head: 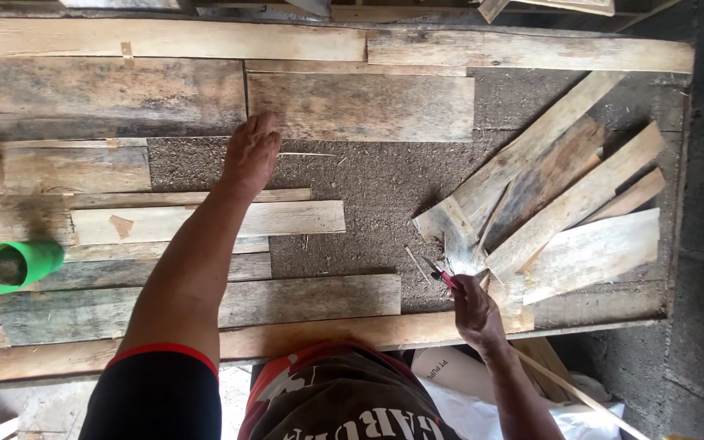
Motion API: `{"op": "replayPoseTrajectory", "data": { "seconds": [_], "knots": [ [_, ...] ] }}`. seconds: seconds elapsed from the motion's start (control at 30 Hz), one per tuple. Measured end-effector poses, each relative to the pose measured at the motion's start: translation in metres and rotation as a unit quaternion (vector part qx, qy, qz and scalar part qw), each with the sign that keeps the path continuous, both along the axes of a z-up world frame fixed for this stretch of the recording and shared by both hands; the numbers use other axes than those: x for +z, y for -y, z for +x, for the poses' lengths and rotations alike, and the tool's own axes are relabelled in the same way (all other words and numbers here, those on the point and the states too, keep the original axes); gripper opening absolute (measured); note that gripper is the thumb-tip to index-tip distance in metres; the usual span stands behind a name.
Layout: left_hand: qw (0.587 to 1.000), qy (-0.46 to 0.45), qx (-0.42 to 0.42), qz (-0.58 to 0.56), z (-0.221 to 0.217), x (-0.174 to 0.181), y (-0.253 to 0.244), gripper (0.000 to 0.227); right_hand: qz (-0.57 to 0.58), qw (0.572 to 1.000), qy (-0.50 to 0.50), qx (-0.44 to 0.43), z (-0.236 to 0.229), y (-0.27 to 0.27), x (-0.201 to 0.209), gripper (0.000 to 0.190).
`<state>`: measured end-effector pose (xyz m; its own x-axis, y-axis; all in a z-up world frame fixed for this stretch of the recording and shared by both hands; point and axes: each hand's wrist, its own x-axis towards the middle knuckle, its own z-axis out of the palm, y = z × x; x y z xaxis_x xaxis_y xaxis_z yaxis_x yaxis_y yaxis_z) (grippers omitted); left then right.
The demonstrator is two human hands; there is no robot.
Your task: Applying and trimming wood veneer on a surface.
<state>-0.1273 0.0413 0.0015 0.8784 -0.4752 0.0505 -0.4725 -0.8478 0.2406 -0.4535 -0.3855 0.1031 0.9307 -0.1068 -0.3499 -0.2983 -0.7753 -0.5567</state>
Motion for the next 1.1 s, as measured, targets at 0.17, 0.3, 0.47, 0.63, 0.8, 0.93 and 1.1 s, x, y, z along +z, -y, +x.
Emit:
{"op": "replayPoseTrajectory", "data": {
  "seconds": [0.17, 0.3, 0.47, 0.63, 0.8, 0.93, 1.1],
  "knots": [
    [0.999, 0.017, -0.033, -0.029, -0.010, -0.002, -0.013, 0.018, 0.018, 0.999, 0.041, 0.013, -0.007, -0.010, 0.001, 0.010],
    [0.982, 0.143, -0.056, -0.108, -0.015, -0.011, -0.015, 0.013, 0.025, 0.998, 0.056, 0.000, -0.013, -0.018, 0.000, 0.011],
    [0.983, 0.081, -0.014, -0.165, -0.068, -0.012, 0.036, 0.029, 0.028, 0.996, 0.077, -0.043, -0.021, -0.014, -0.025, 0.006],
    [0.977, 0.003, 0.014, -0.212, -0.163, 0.037, 0.115, 0.029, 0.071, 0.977, 0.169, -0.111, -0.021, -0.009, -0.048, 0.008],
    [0.883, -0.239, -0.076, -0.397, -0.245, 0.117, 0.157, 0.017, 0.099, 0.967, 0.148, -0.182, -0.019, -0.009, -0.049, 0.018],
    [0.828, -0.272, -0.131, -0.472, -0.257, 0.243, 0.154, 0.018, 0.132, 0.962, 0.170, -0.170, -0.017, -0.013, -0.049, 0.019],
    [0.713, -0.312, -0.177, -0.602, -0.244, 0.396, 0.142, 0.017, 0.076, 0.973, 0.185, -0.119, -0.014, -0.018, -0.058, 0.022]
  ]
}}
